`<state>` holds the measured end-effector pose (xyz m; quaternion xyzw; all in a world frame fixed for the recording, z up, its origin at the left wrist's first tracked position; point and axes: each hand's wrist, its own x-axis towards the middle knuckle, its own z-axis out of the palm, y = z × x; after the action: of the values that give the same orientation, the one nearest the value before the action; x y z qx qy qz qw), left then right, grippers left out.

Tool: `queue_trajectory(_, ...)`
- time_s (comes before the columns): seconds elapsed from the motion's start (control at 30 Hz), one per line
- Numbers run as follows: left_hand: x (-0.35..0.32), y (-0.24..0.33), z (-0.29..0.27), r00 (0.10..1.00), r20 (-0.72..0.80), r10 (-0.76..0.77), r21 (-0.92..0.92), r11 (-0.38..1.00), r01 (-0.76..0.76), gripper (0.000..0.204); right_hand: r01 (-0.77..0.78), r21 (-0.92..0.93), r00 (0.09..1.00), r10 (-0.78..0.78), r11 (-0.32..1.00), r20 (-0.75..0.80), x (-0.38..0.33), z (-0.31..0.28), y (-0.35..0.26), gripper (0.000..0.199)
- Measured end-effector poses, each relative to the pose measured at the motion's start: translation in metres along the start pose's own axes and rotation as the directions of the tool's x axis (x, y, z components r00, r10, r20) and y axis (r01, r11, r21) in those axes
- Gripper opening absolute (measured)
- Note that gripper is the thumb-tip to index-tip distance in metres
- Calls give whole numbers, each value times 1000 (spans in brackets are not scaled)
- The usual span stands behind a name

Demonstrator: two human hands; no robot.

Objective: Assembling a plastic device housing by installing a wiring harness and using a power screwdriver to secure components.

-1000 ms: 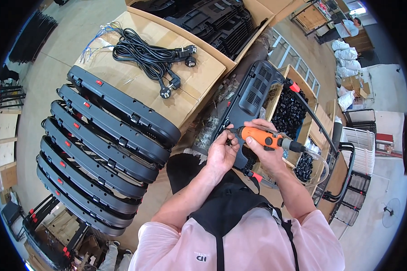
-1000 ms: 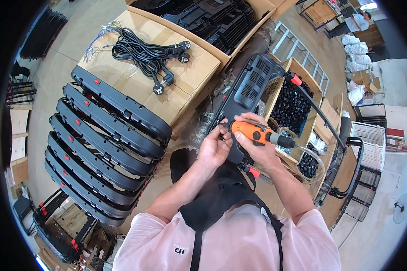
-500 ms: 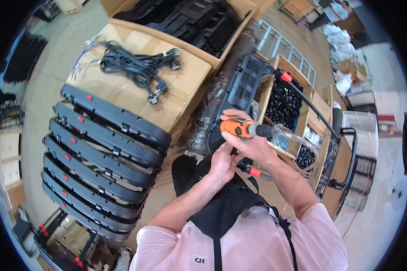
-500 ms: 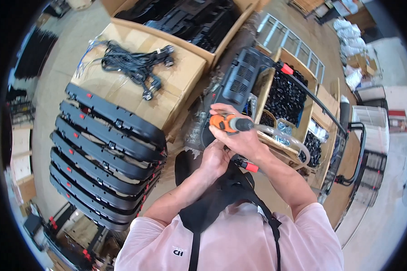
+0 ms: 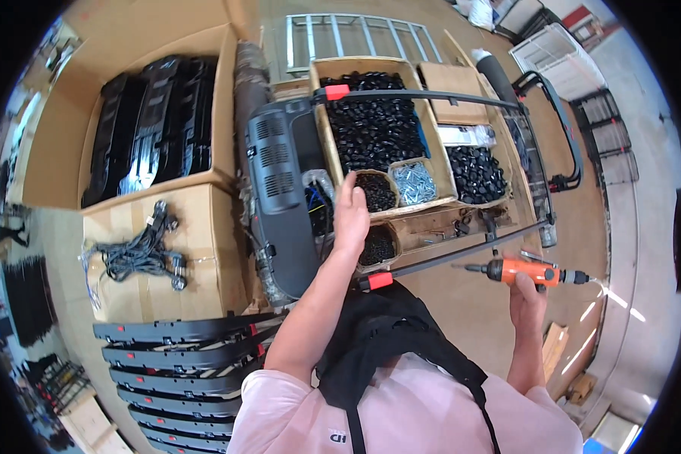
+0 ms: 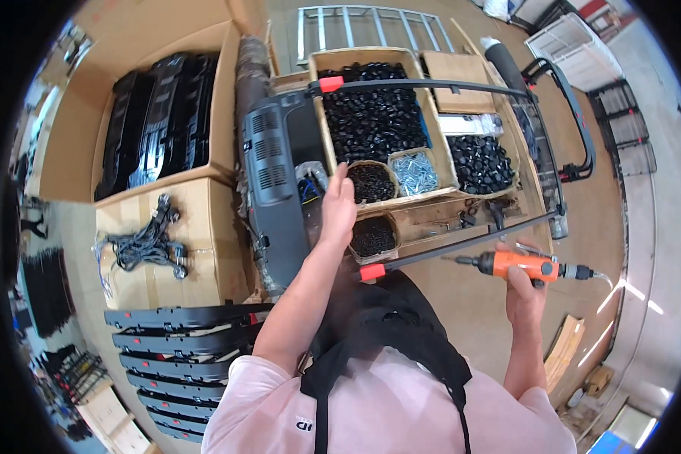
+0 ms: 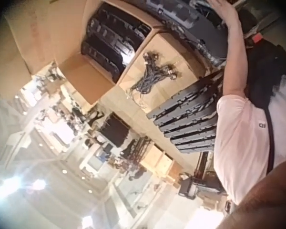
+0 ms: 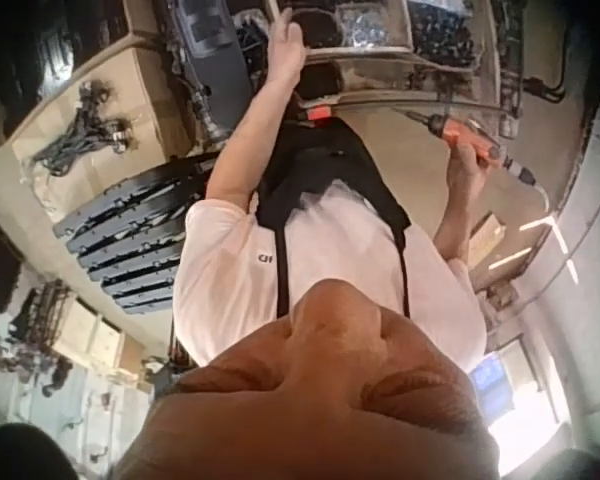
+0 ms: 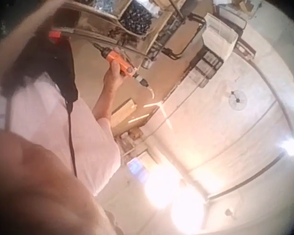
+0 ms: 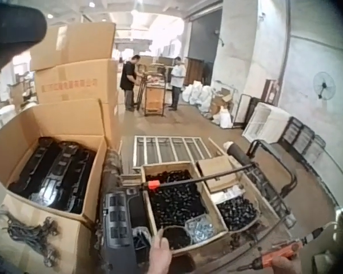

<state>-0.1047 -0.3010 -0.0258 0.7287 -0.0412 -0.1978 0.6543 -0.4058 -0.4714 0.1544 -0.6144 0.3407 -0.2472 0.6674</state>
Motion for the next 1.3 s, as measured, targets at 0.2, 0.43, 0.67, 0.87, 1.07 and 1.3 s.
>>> queue_trajectory(0.2, -79, 15, 4, 922, 343, 177, 359, 883, -303, 32, -363, 335, 833, 464, 870, -302, 10, -101, 153, 43)
queue_trajectory(0.43, -113, 5, 60, 852, 352, -387, 923, 295, -247, 62, -468, 672, 716, 692, 574, -92, 108, -77, 380, 39)
queue_trajectory(0.67, -117, -3, 67, 913, 162, -374, 981, 161, -109, 66, -819, -252, 317, 773, 515, 549, 126, -74, 323, 34)
queue_trajectory(0.87, -129, 6, 69, 979, 29, -201, 961, 276, 28, 47, 368, -502, 274, 424, 783, 863, 242, -4, 52, 27)
queue_trajectory(1.07, -193, 0, 99, 824, -101, 557, 712, 619, -331, 19, 863, -466, 505, -291, 195, 813, 516, 120, 112, 52)
queue_trajectory(1.3, -199, -69, 108, 760, -406, -507, -746, 664, 44, 59, 726, -608, 596, 148, 320, 790, 579, 178, 133, 75)
